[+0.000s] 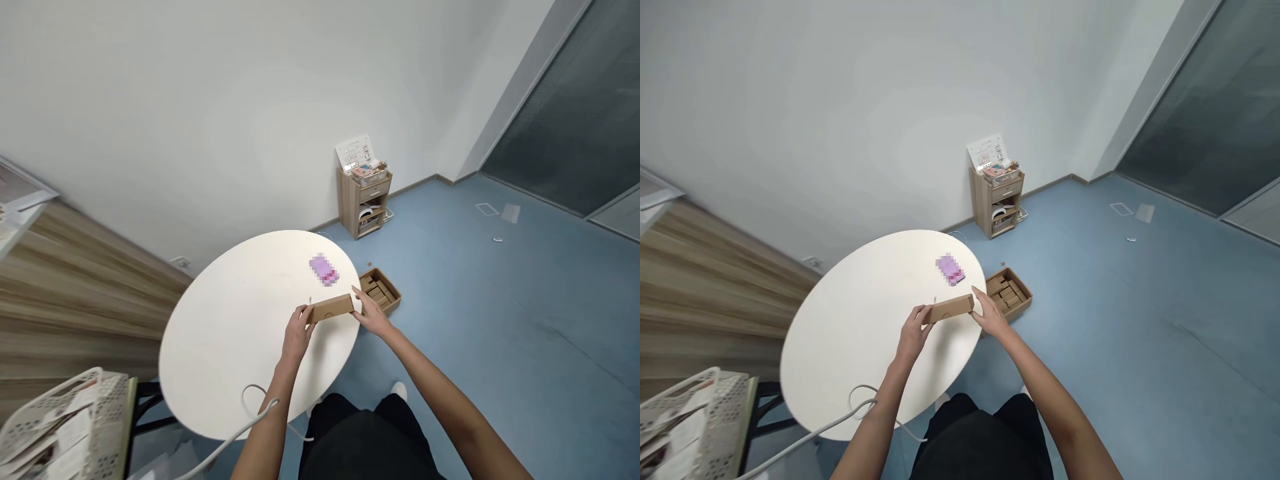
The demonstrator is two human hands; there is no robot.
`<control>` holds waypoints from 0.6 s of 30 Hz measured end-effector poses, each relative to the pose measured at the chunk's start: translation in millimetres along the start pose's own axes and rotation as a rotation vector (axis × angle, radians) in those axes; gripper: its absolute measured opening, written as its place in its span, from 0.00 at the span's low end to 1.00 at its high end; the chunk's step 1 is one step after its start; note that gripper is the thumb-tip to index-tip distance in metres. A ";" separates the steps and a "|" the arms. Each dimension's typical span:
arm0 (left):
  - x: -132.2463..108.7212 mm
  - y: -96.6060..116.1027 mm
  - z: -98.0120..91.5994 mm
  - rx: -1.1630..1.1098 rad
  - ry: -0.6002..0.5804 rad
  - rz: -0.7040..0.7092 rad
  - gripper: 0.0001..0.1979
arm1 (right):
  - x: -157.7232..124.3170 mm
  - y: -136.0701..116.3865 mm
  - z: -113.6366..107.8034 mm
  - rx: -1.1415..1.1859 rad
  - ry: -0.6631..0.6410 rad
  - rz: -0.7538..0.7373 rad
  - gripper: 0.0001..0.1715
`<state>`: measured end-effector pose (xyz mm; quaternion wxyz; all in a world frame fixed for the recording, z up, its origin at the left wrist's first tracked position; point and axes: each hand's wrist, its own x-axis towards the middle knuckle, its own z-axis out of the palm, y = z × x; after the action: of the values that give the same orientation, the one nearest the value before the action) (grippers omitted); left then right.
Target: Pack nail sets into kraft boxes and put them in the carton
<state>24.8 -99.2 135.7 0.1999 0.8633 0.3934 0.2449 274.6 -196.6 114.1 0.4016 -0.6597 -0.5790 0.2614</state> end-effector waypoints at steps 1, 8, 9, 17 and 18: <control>5.3 20.2 14.0 -0.010 0.019 0.011 0.21 | -6.1 12.8 -24.8 0.053 0.016 0.057 0.41; 20.6 140.0 133.3 -0.044 0.041 0.041 0.26 | -53.1 89.3 -155.3 0.537 -0.022 0.745 0.31; 21.1 150.1 149.1 -0.033 0.030 0.045 0.27 | -56.9 96.4 -164.1 0.593 -0.030 0.805 0.33; 30.3 165.4 251.1 -0.107 -0.028 -0.051 0.23 | -33.3 182.1 -166.4 0.712 0.044 1.112 0.23; 33.1 162.0 263.1 -0.150 -0.037 -0.109 0.24 | -25.6 197.0 -163.0 0.722 0.051 1.132 0.22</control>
<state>290.5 -212.5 21.0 0.2845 0.8276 0.4165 0.2463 510.8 -260.0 35.2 0.4115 -0.6918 -0.0104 0.5933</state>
